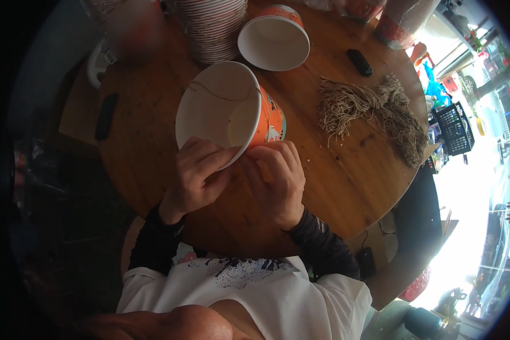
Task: Attaching hemp strings to paper buckets.
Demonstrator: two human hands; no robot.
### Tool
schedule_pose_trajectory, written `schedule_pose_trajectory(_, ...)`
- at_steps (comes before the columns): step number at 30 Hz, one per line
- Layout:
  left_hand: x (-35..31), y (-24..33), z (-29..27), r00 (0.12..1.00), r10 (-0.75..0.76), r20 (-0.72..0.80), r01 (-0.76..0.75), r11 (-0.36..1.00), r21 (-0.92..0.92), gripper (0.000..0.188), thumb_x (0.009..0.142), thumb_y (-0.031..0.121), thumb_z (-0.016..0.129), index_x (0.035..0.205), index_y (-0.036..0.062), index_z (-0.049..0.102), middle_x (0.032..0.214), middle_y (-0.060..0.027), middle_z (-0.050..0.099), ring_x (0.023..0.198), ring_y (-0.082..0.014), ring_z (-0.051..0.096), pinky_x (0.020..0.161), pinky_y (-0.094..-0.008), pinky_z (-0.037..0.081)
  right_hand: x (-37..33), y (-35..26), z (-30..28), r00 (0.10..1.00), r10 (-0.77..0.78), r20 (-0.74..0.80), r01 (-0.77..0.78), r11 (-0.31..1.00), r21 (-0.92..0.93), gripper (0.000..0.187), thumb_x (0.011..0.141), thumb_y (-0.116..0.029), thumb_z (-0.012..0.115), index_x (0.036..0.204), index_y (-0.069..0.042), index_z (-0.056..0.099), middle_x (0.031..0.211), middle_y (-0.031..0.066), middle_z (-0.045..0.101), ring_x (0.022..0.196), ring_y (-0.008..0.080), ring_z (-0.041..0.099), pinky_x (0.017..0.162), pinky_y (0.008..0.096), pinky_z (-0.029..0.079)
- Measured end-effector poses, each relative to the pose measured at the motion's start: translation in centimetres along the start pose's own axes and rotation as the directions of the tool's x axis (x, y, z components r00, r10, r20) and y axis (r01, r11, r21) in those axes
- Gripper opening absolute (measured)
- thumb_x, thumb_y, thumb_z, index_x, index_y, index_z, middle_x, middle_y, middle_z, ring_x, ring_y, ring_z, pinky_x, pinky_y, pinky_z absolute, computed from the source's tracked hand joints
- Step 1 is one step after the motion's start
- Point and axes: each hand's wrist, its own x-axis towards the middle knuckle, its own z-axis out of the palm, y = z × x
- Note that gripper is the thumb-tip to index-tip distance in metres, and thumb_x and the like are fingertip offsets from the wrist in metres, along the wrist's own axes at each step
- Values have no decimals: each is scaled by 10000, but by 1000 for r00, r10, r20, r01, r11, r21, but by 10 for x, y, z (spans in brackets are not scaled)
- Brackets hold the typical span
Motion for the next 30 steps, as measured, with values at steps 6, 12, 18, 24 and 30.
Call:
schedule_pose_trajectory(6, -4, 1, 8, 1000, 2, -25, -2, 1000, -2, 437, 705, -10, 676, 1133, 79, 680, 902, 0, 625, 760, -177, 588, 702, -324, 451, -16, 1, -3, 979, 181, 90, -193, 971, 143, 257, 771, 76, 727, 977, -3, 595, 960, 97, 641, 831, 166, 628, 784, 268, 504)
schedule_pose_trajectory(12, -11, 3, 15, 997, 49, 62, -58, 988, 143, 345, 734, 44, 682, 1075, 98, 698, 920, 13, 633, 793, -158, 582, 706, -311, 448, -16, 7, -27, 981, 196, 0, -192, 963, 189, 213, 795, 108, 671, 974, 11, 608, 969, 113, 627, 899, 175, 612, 792, 274, 499)
schedule_pose_trajectory(18, -25, -2, 25, 989, 123, 80, -138, 961, 240, 297, 744, 130, 696, 1040, 100, 705, 913, 24, 621, 806, -134, 574, 710, -302, 436, 24, -5, -54, 901, -187, 391, 343, 859, -379, 276, 723, -21, 710, 992, -79, 685, 965, 40, 615, 889, 226, 555, 805, 374, 456)
schedule_pose_trajectory(24, -33, -4, 37, 980, 191, 54, -199, 938, 284, 197, 780, 172, 668, 963, 100, 683, 878, 27, 581, 790, -128, 560, 698, -294, 419, 30, -10, -51, 780, -145, 608, 427, 834, -350, 184, 738, -140, 673, 916, -94, 678, 909, 13, 601, 889, 202, 548, 819, 360, 426)
schedule_pose_trajectory(30, -37, -5, 47, 974, 222, 45, -224, 918, 327, 116, 794, 167, 650, 887, 101, 666, 824, 26, 557, 781, -129, 544, 692, -286, 421, 29, -2, -42, 621, 7, 784, 395, 861, -321, 90, 766, -169, 662, 814, -93, 671, 837, 35, 601, 894, 223, 567, 823, 354, 436)
